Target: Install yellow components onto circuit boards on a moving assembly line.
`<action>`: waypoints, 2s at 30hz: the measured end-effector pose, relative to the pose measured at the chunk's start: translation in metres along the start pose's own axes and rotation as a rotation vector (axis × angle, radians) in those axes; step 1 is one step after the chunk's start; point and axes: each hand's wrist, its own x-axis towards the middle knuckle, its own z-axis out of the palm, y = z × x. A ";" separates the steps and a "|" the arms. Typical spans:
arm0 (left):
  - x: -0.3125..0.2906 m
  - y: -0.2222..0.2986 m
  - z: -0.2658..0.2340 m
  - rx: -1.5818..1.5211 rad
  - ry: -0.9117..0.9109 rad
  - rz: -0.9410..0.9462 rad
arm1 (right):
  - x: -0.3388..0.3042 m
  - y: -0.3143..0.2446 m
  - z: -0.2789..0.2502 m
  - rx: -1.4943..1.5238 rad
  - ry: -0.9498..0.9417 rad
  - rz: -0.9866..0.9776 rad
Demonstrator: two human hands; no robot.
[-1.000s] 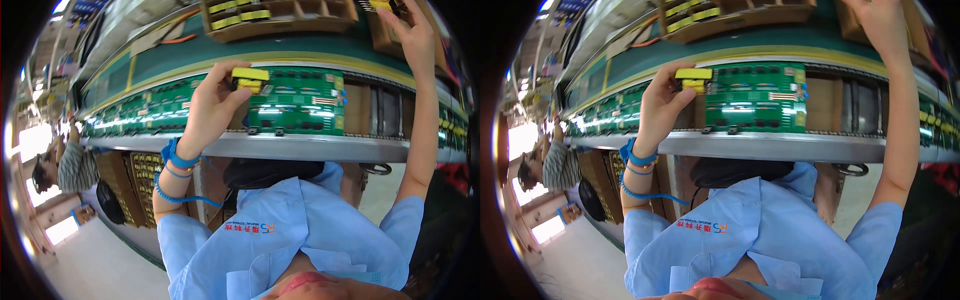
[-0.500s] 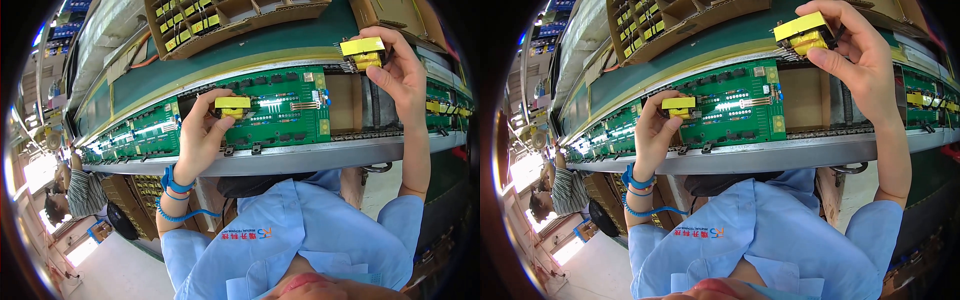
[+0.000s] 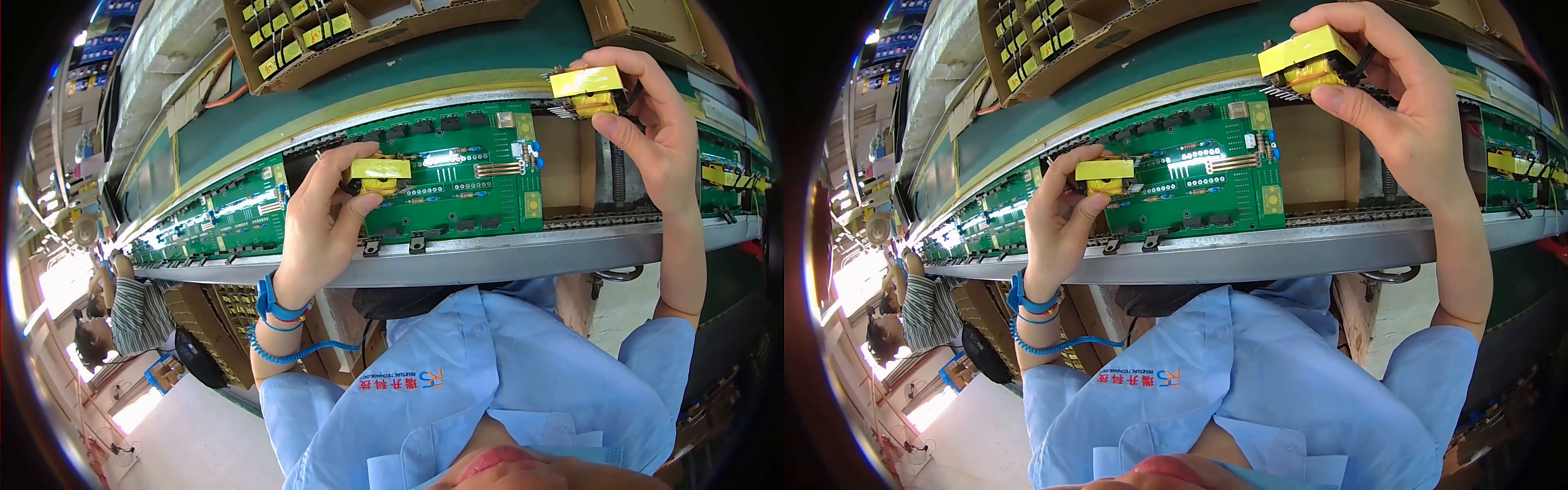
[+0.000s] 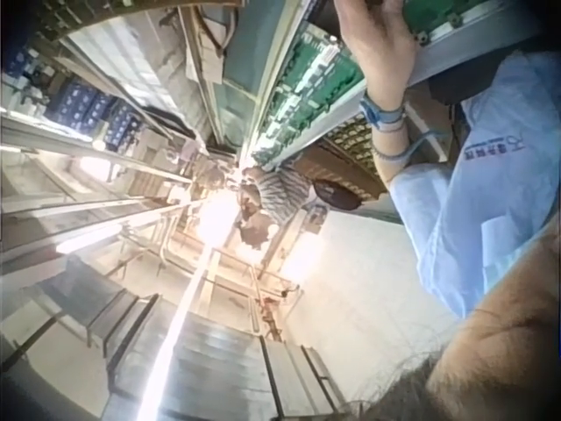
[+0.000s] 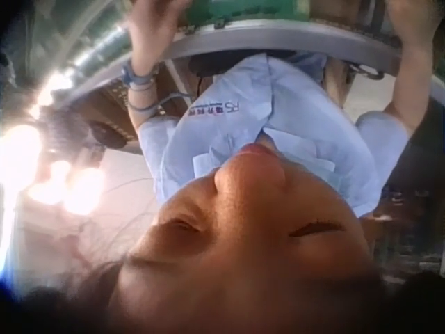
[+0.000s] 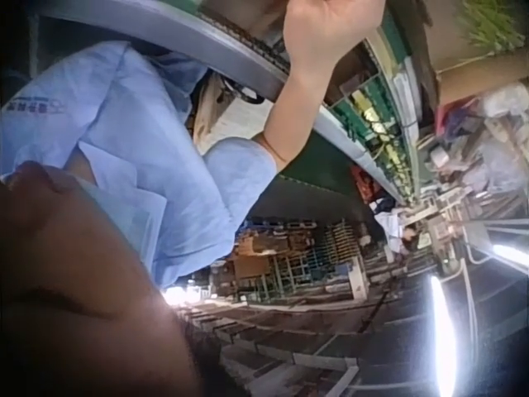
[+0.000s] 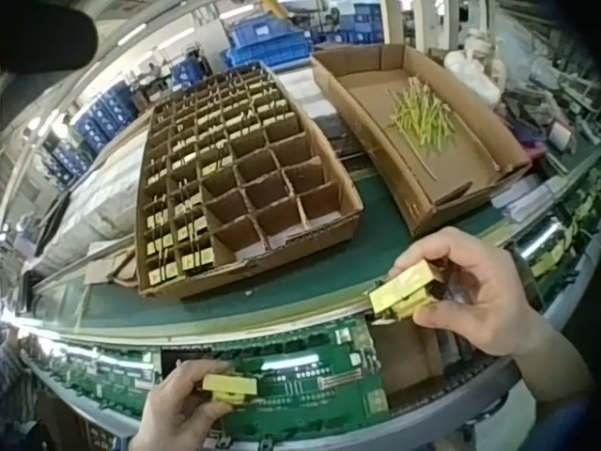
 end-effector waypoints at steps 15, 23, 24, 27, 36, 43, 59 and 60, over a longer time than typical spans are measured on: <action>0.014 0.036 0.007 0.592 -0.065 0.340 | 0.000 0.001 0.003 -0.015 -0.019 -0.013; 0.019 0.044 0.018 0.741 -0.142 0.261 | -0.001 0.004 0.005 -0.013 -0.024 -0.031; 0.021 0.043 0.019 0.741 -0.143 0.257 | 0.000 0.005 0.005 -0.014 -0.027 -0.035; 0.024 0.045 0.014 0.690 -0.149 0.302 | -0.001 -0.004 0.004 -0.005 -0.024 -0.042; 0.029 0.051 0.024 0.691 -0.201 0.235 | 0.001 -0.002 0.007 0.004 -0.045 -0.072; 0.014 0.039 0.035 0.793 -0.083 0.379 | -0.001 0.001 0.010 0.053 -0.059 -0.026; 0.007 0.019 0.018 0.141 0.035 0.210 | 0.012 -0.004 0.045 0.071 -0.254 0.177; 0.007 0.016 0.018 0.171 0.042 0.258 | 0.012 -0.003 0.046 0.064 -0.262 0.178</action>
